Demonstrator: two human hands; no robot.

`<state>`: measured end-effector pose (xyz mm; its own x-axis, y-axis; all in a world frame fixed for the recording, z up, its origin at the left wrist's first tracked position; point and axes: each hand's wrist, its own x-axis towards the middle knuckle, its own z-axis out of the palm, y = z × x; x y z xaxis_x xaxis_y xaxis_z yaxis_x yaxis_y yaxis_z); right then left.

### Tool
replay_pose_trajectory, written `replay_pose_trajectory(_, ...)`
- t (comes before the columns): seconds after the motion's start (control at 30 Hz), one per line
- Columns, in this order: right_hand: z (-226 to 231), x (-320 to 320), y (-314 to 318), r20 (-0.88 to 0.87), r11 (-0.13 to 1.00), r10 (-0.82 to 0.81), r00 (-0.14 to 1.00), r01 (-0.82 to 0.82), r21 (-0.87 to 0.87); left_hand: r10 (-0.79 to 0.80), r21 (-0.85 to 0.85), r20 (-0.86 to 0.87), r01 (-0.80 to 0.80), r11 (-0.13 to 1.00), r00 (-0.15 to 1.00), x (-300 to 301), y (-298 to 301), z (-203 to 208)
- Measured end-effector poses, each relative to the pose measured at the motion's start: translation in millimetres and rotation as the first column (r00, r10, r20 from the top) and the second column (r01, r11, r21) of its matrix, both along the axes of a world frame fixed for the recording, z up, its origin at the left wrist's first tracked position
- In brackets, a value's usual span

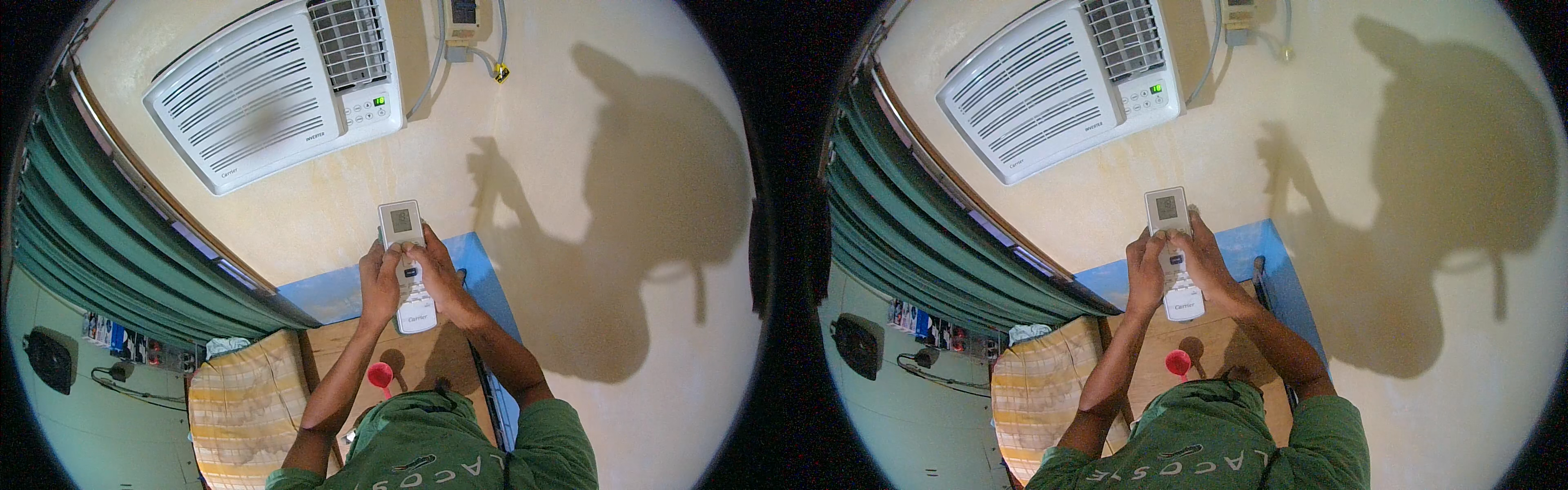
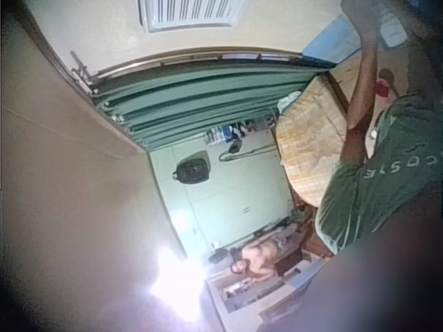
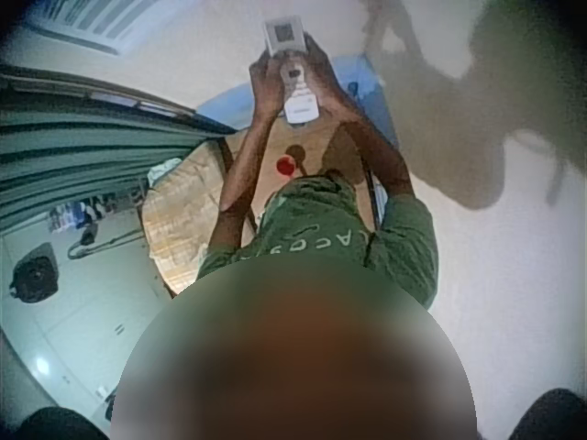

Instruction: The person uses a remote to adjust the air conditioner, then wipes the unit with a cloth. They open the front panel, wipe the interior, close the panel, and press buttons on the control panel to adjust settings.

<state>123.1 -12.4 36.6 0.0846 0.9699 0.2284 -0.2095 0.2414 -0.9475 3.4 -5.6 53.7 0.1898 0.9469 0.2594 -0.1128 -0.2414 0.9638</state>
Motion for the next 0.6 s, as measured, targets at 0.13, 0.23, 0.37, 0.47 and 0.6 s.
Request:
replay_pose_trajectory(0.13,1.1,1.2,-1.0,0.030,1.000,0.006,1.000,-0.006,0.002,0.011,-0.002,0.000,-0.011,1.000,1.000,0.5,0.7,-1.0)
replay_pose_trajectory(0.23,1.1,1.0,-1.6,0.020,1.000,0.013,1.000,-0.013,-0.013,0.008,0.016,-0.001,-0.008,1.000,1.000,0.4,2.0,-3.0)
replay_pose_trajectory(0.37,-0.9,0.4,-0.8,0.008,1.000,0.013,1.000,-0.013,-0.022,0.015,0.009,-0.012,-0.015,1.000,1.000,-0.5,3.1,-5.7)
replay_pose_trajectory(0.47,-1.8,0.6,0.8,0.033,1.000,0.005,0.999,-0.004,-0.010,0.004,-0.034,-0.009,-0.004,0.999,1.000,-1.0,3.4,-6.0)
replay_pose_trajectory(0.6,-0.8,0.3,0.2,0.039,1.000,-0.011,0.999,0.011,-0.014,-0.005,-0.029,0.001,0.005,1.000,1.000,-1.0,2.7,-5.4)
